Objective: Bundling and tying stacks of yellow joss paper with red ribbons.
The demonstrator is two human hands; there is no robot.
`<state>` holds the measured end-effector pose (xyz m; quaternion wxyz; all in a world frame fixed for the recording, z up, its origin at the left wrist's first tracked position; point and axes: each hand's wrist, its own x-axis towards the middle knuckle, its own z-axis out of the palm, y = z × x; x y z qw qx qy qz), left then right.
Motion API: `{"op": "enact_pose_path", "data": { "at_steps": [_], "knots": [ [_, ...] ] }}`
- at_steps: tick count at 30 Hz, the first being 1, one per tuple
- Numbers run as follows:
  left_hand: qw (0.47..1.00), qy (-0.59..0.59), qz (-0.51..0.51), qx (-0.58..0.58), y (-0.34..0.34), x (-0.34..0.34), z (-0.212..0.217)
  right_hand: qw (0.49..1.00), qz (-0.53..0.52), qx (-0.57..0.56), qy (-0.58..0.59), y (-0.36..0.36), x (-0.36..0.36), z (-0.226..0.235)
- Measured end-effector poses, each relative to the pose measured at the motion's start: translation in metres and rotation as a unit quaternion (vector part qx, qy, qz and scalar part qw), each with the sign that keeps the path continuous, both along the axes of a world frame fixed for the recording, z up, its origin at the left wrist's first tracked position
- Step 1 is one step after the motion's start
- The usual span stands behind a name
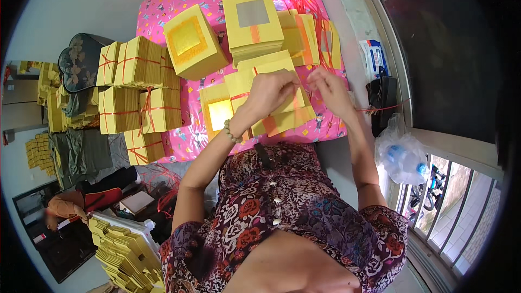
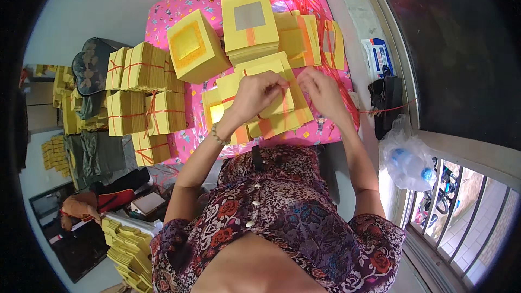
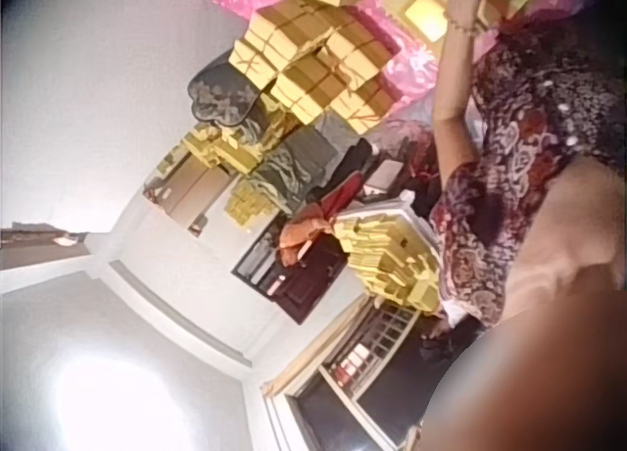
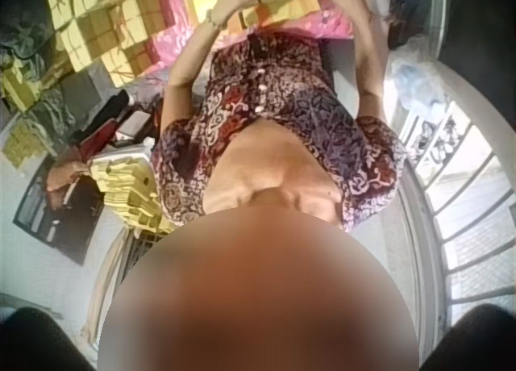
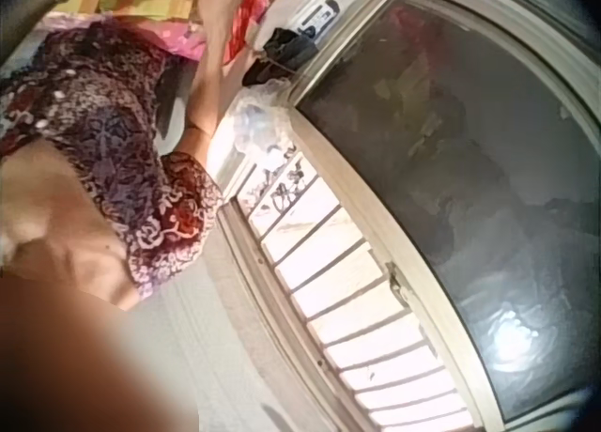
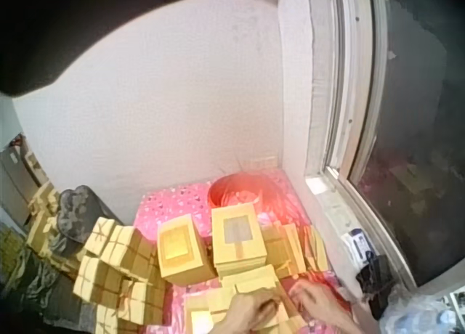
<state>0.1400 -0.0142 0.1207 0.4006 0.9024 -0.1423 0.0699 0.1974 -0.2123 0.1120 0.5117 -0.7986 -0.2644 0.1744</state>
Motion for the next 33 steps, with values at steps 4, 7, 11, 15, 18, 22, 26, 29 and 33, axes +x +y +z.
{"op": "enact_pose_path", "data": {
  "at_steps": [4,7,11,15,18,22,26,29,33],
  "knots": [
    [0.984,-0.104,-0.064,0.127,0.004,-0.002,-0.003,0.989,0.050,0.091,0.105,0.011,0.016,-0.009],
    [0.965,-0.234,-0.061,0.104,0.002,0.000,-0.012,0.984,0.110,0.113,0.083,0.022,0.021,-0.021],
    [0.964,-0.253,-0.012,0.076,0.001,0.000,-0.014,0.963,0.168,0.081,0.196,0.011,0.035,-0.025],
    [0.966,-0.245,-0.007,0.081,0.000,-0.002,-0.020,0.972,0.182,0.069,0.133,0.010,0.037,-0.016],
    [0.965,-0.253,-0.007,0.070,0.000,-0.001,-0.021,0.974,0.184,0.067,0.112,0.010,0.040,-0.014],
    [0.966,-0.245,-0.006,0.079,-0.001,-0.002,-0.022,0.973,0.179,0.056,0.134,0.008,0.042,-0.009],
    [0.970,-0.229,0.011,0.083,-0.001,-0.001,-0.027,0.981,0.167,-0.038,-0.086,0.011,0.038,0.023],
    [0.974,-0.219,0.017,0.062,-0.001,-0.002,-0.023,0.972,0.173,-0.097,-0.125,0.009,0.039,0.031],
    [0.981,-0.179,0.044,-0.057,-0.003,-0.005,-0.015,0.974,0.154,-0.086,-0.144,0.001,0.043,0.023]
  ]
}}
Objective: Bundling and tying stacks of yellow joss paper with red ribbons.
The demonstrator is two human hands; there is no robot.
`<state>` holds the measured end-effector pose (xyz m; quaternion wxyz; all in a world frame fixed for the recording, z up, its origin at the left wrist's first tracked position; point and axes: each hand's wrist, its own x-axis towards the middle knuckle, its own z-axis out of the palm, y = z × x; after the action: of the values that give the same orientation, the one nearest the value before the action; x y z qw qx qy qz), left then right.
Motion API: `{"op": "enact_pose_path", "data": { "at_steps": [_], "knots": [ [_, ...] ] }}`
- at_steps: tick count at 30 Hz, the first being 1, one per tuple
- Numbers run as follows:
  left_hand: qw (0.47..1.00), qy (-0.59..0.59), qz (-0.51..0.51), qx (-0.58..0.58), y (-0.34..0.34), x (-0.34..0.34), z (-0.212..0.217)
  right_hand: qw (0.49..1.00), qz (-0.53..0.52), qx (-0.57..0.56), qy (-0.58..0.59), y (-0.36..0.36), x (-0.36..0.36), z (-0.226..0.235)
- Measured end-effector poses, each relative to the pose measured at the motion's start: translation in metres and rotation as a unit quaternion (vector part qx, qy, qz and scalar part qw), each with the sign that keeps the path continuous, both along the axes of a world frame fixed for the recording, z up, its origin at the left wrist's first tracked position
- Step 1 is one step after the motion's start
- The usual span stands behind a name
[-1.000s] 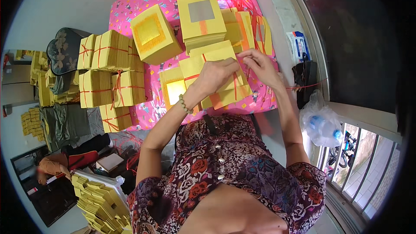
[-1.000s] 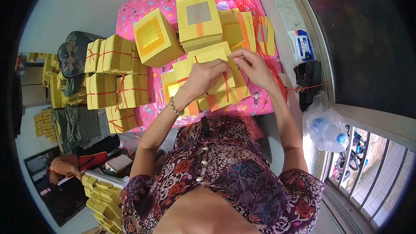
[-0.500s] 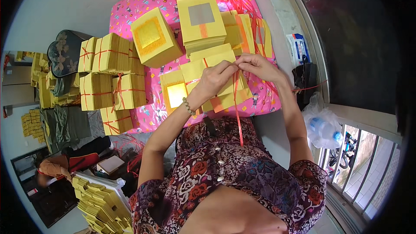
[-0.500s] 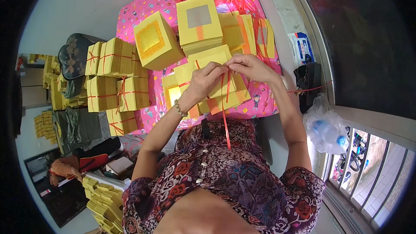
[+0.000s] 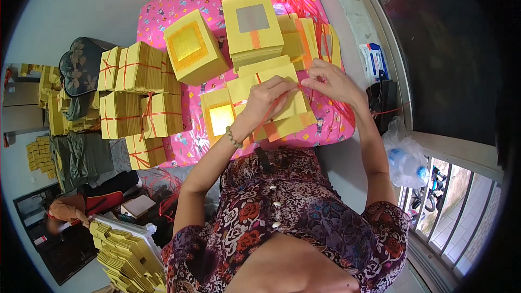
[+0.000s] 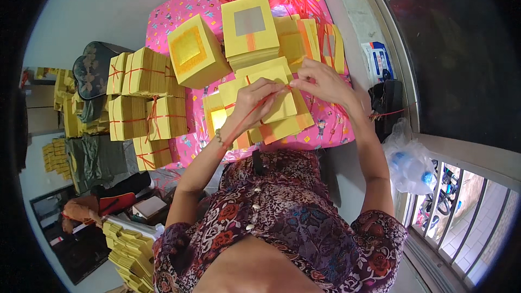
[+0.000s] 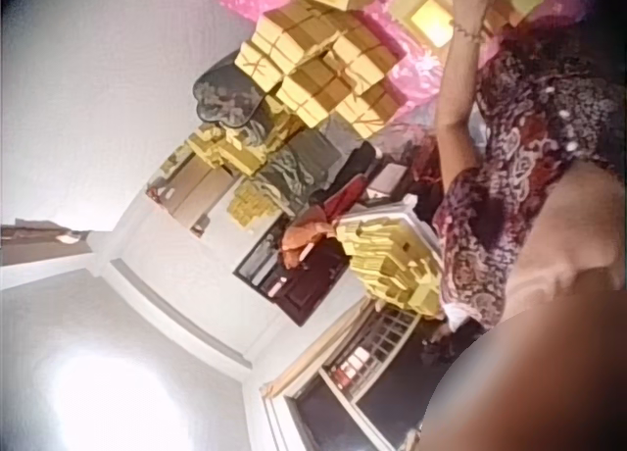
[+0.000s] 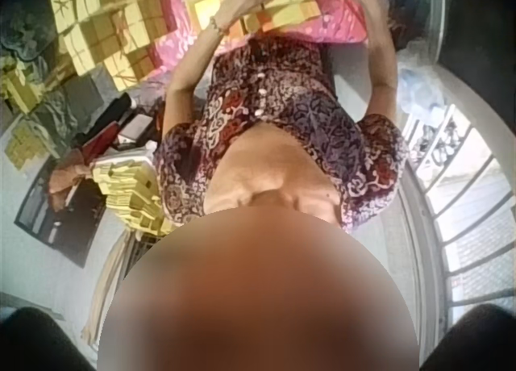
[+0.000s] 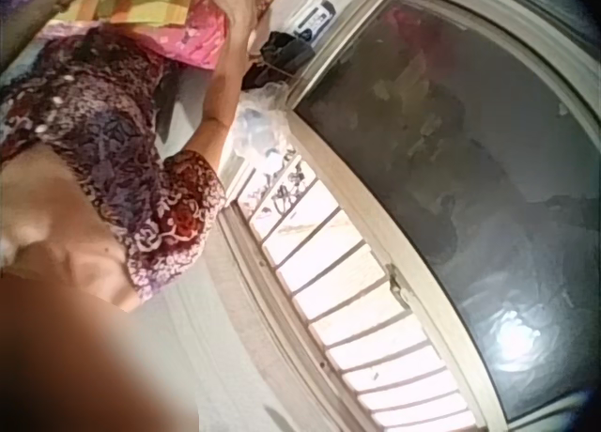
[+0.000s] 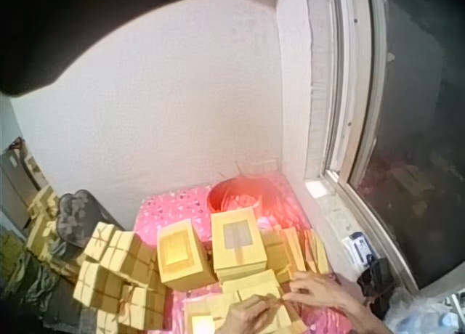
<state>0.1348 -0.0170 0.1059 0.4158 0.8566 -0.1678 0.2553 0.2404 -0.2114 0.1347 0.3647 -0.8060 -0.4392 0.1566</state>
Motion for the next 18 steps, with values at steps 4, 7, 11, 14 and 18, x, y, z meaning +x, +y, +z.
{"op": "enact_pose_path", "data": {
  "at_steps": [4,7,11,14,18],
  "knots": [
    [0.997,0.032,0.005,0.069,0.020,-0.006,0.003,0.999,-0.046,0.004,0.018,-0.008,0.000,-0.026],
    [0.994,0.066,0.021,0.086,0.027,-0.011,0.002,0.998,-0.043,0.027,-0.032,-0.008,0.000,-0.040],
    [0.991,0.115,0.022,0.062,0.023,-0.010,0.004,0.998,-0.064,0.003,-0.023,-0.006,0.001,-0.046],
    [0.990,0.117,-0.082,-0.014,0.015,-0.002,0.009,0.998,-0.057,0.014,0.029,-0.001,-0.004,-0.050],
    [0.956,0.214,-0.181,-0.081,0.013,0.010,0.011,0.993,-0.092,0.057,0.040,-0.002,-0.009,-0.060]
  ]
}}
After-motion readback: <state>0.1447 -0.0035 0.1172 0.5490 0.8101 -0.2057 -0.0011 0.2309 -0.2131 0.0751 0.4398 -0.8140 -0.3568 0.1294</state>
